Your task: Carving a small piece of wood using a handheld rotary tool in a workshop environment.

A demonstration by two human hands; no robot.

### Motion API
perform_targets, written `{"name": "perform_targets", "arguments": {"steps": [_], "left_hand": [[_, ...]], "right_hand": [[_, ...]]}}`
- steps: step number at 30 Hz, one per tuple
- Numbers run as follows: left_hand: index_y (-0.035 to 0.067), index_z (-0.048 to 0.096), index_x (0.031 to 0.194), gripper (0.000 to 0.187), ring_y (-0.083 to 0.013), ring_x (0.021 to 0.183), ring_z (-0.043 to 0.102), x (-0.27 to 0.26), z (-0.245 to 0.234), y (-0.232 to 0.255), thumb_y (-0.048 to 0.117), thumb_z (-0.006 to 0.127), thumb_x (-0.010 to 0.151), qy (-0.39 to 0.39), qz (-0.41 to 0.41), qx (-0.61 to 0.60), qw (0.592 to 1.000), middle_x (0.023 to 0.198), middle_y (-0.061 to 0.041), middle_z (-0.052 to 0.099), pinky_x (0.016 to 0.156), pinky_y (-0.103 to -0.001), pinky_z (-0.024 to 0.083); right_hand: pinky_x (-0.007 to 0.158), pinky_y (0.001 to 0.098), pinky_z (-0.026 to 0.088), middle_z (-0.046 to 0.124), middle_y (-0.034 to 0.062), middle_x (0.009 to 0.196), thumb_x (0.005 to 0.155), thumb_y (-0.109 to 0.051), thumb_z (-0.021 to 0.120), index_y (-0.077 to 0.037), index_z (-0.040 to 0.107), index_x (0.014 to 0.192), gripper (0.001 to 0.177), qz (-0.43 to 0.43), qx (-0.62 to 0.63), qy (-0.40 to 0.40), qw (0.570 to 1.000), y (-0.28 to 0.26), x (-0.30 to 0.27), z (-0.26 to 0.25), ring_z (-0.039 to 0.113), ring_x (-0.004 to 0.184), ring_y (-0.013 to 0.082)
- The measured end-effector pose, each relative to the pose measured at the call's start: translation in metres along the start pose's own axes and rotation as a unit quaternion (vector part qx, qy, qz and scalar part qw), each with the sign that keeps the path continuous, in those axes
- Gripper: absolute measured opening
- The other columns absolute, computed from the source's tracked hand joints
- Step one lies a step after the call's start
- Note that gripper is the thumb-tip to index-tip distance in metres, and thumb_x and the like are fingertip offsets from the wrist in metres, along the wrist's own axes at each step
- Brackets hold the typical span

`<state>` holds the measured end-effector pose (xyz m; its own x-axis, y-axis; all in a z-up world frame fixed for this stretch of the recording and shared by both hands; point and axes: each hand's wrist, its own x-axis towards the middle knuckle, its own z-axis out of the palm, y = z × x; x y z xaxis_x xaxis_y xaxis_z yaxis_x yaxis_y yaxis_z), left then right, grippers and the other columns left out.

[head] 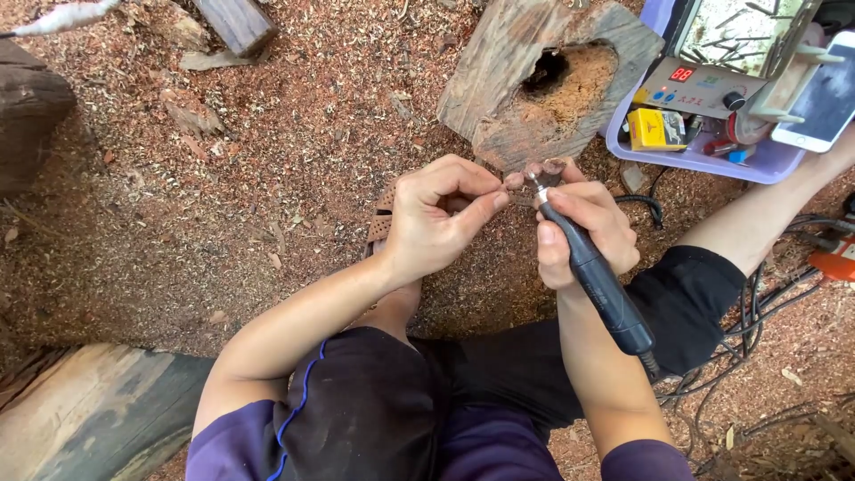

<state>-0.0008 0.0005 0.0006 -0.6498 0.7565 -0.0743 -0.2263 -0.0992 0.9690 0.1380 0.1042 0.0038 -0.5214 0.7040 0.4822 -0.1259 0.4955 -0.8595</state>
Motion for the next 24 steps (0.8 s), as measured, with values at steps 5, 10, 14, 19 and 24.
{"name": "perform_targets", "arguments": {"steps": [5,10,14,19,24], "left_hand": [[-0.002,0.077,0.088,0.008,-0.0160,0.064,0.072,0.001,-0.001,-0.001,-0.005,0.082,0.083,0.002,-0.015,-0.017,1.000,0.084,-0.017,0.075,0.051,-0.023,0.060],[-0.004,0.076,0.088,0.007,-0.0172,0.063,0.073,-0.001,-0.001,-0.005,-0.006,0.081,0.083,0.004,-0.031,-0.040,0.999,0.084,-0.019,0.074,0.049,-0.024,0.061],[-0.004,0.075,0.088,0.006,-0.0178,0.064,0.074,-0.001,0.000,-0.004,-0.006,0.079,0.084,0.009,-0.055,-0.074,0.996,0.083,-0.018,0.074,0.049,-0.024,0.062],[-0.005,0.074,0.090,0.006,-0.0193,0.066,0.075,-0.002,0.002,-0.010,-0.006,0.078,0.085,0.011,-0.078,-0.104,0.991,0.082,-0.019,0.074,0.049,-0.025,0.063],[-0.006,0.074,0.089,0.006,-0.0186,0.067,0.075,-0.004,0.001,-0.009,-0.006,0.078,0.085,0.015,-0.088,-0.113,0.990,0.082,-0.018,0.074,0.049,-0.024,0.063]], "right_hand": [[0.109,0.0544,0.054,0.071,0.0181,0.076,0.090,-0.010,0.073,0.009,0.073,0.098,0.020,0.017,0.003,0.001,1.000,0.001,-0.003,-0.001,0.069,0.074,0.0247],[0.107,0.0570,0.054,0.071,0.0178,0.075,0.088,-0.010,0.076,0.009,0.074,0.095,0.020,0.014,-0.007,-0.011,1.000,0.003,-0.005,-0.004,0.069,0.071,0.0244],[0.107,0.0585,0.053,0.071,0.0192,0.076,0.088,-0.010,0.075,0.008,0.074,0.095,0.020,0.010,-0.003,-0.015,1.000,0.004,-0.006,-0.004,0.069,0.071,0.0243],[0.110,0.0544,0.052,0.071,0.0186,0.076,0.089,-0.009,0.076,0.008,0.074,0.097,0.019,0.015,0.003,-0.014,1.000,0.000,-0.003,-0.002,0.070,0.074,0.0248],[0.109,0.0560,0.054,0.072,0.0186,0.078,0.090,-0.007,0.073,0.007,0.074,0.101,0.018,0.011,0.023,0.001,1.000,0.003,-0.003,-0.003,0.071,0.077,0.0263]]}}
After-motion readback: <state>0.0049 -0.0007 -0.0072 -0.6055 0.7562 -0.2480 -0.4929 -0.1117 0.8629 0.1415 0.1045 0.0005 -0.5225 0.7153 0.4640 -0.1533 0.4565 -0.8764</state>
